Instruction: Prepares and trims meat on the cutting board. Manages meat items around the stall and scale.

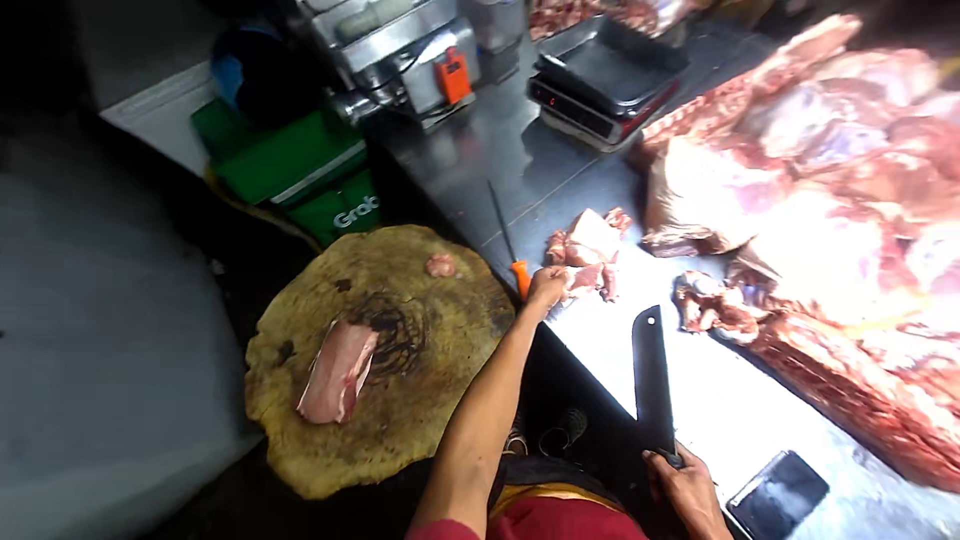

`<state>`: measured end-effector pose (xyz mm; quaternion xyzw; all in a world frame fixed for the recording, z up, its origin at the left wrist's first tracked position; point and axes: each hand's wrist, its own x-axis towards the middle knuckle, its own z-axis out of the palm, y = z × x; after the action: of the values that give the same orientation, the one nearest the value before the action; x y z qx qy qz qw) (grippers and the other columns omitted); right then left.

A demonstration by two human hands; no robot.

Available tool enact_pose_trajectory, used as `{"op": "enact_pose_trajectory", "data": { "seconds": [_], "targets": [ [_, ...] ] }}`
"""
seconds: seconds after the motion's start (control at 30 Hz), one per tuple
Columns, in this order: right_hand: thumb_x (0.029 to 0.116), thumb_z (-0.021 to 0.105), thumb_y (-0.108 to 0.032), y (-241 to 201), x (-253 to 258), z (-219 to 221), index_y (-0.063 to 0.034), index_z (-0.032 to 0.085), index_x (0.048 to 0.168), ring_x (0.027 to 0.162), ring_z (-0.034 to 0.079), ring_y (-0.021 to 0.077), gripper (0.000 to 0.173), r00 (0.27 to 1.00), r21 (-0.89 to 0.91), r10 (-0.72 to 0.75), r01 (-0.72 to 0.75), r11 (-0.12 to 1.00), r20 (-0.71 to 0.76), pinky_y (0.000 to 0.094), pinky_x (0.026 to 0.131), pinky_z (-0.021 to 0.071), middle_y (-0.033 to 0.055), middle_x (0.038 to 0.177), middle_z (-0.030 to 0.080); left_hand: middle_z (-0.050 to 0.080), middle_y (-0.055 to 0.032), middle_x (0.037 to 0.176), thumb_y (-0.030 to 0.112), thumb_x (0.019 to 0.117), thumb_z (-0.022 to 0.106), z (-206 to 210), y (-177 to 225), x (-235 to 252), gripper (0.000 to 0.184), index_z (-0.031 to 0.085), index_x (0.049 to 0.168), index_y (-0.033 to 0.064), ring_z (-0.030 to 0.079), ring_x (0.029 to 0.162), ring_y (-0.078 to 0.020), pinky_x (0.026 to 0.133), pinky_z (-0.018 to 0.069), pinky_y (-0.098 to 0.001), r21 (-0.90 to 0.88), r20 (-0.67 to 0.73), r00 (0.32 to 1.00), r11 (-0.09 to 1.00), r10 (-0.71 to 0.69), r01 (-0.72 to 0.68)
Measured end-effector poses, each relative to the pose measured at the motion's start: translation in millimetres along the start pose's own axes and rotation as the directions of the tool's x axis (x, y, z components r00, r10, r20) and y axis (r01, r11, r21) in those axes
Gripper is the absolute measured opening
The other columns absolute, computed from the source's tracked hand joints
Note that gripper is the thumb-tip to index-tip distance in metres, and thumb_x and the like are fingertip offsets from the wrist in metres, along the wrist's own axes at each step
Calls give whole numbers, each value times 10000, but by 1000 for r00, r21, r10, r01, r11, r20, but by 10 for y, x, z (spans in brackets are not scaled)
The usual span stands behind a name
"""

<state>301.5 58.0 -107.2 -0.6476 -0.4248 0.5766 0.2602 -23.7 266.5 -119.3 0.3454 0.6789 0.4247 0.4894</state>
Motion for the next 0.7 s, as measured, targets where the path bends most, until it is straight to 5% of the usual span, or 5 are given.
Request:
{"op": "enact_pose_trajectory", "data": {
  "seconds": [0.17,0.33,0.47,0.6,0.7],
  "targets": [
    [853,677,-136,-42,-166,227,-58,732,1020,437,578,158,192,999,-43,42,-40,998,31,340,416,511,54,618,650,696,-150,1056,338,1053,561,-289,141,-119,378,650,1277,47,657,877,-219,795,553,-432,-32,57,989,990,136,-134],
    [831,699,-153,70,-313,490,-93,756,1042,473,598,152,227,996,-41,17,-13,999,84,354,458,533,46,671,678,684,-192,1167,191,1064,557,-342,584,-128,322,628,1291,-25,667,1023,-240,940,537,-437,-45,40,998,997,58,-56],
    [816,716,-202,213,-389,612,-137,775,1060,562,644,135,260,998,-94,5,0,996,60,379,545,561,22,740,713,658,-238,1278,140,1033,574,7,794,-178,359,604,1351,-24,654,1163,-322,1029,514,-506,117,96,982,977,165,-176],
    [819,710,-168,210,-529,559,-98,766,1028,596,657,137,227,1000,-141,8,-11,990,-21,389,576,571,30,748,714,670,-217,1278,119,989,644,291,685,-348,319,674,1278,-13,652,1179,-331,1040,514,-510,309,179,922,870,343,-384],
    [864,703,-63,60,-718,512,-5,728,1043,578,636,168,190,999,-150,47,-51,987,-27,410,564,565,84,735,688,592,-195,1386,112,894,750,108,296,-438,313,730,1197,37,550,1307,-326,1107,468,-483,373,73,898,823,435,-429]
  ]
}}
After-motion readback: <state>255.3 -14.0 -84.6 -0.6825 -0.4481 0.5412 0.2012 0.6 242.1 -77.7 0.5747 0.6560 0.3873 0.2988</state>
